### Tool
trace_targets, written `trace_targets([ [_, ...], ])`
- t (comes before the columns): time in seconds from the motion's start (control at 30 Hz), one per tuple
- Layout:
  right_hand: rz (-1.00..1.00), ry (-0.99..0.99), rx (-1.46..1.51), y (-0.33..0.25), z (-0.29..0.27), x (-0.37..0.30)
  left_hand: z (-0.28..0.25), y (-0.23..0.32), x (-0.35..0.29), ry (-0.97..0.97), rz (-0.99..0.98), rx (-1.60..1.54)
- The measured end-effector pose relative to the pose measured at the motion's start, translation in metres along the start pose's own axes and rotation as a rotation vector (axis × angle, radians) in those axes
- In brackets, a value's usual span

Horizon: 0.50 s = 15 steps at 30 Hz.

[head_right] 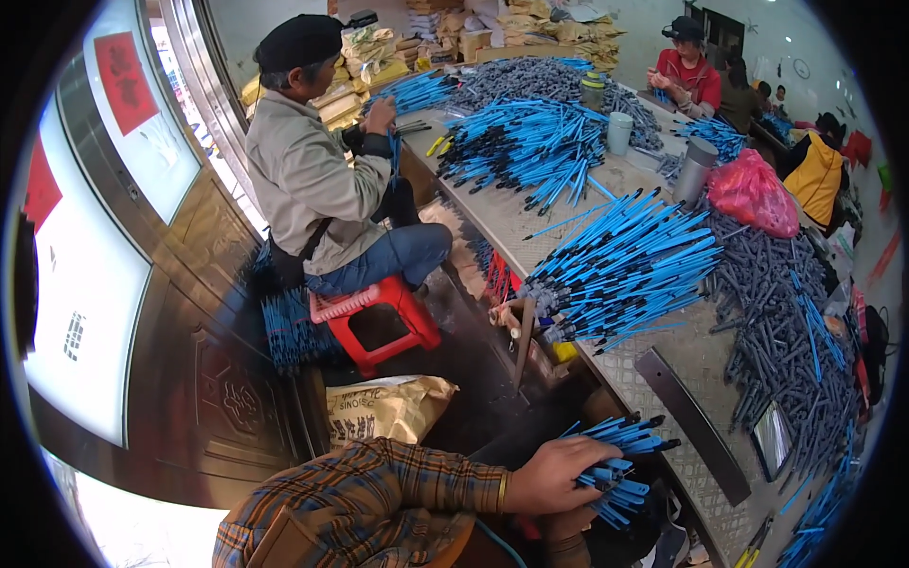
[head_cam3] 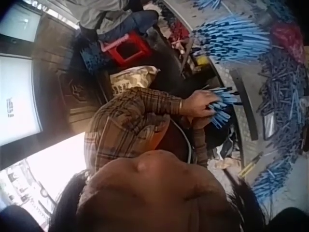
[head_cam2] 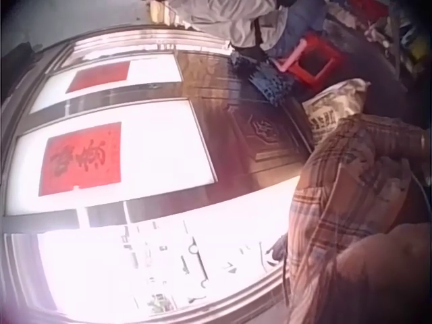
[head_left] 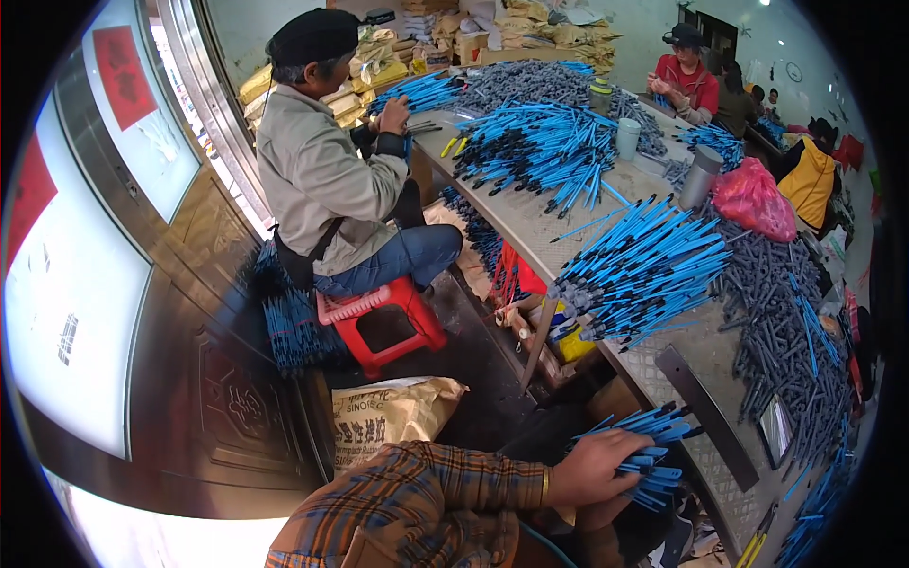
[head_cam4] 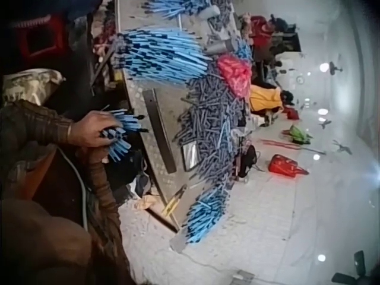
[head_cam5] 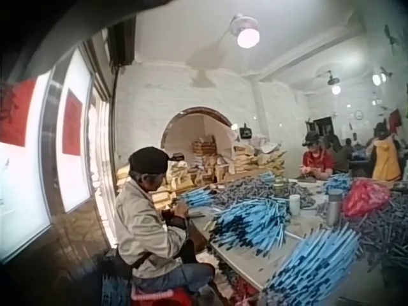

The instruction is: The person secures umbrella components using pliers, ties bundles of ribs with plastic straps by hand, and opens a thermos and a food wrapper. Afterwards, the person fits umbrella ribs together by hand.

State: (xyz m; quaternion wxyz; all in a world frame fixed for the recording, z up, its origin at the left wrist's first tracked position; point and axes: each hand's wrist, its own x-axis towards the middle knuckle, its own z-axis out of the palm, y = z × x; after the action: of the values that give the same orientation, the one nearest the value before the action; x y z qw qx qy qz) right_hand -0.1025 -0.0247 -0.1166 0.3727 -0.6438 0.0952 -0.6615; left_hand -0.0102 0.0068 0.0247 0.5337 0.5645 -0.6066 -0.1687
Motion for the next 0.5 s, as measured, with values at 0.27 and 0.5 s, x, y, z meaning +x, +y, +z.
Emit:
trace_targets([
  [0.27, -0.05, 0.084, 0.062, 0.008, -0.001, -0.017, -0.003, -0.009, 0.0, -0.075, 0.13, -0.006],
  [0.5, 0.837, -0.775, -0.141, -0.073, -0.067, 0.068, -0.024, -0.022, 0.009, -0.202, 0.206, -0.083],
])
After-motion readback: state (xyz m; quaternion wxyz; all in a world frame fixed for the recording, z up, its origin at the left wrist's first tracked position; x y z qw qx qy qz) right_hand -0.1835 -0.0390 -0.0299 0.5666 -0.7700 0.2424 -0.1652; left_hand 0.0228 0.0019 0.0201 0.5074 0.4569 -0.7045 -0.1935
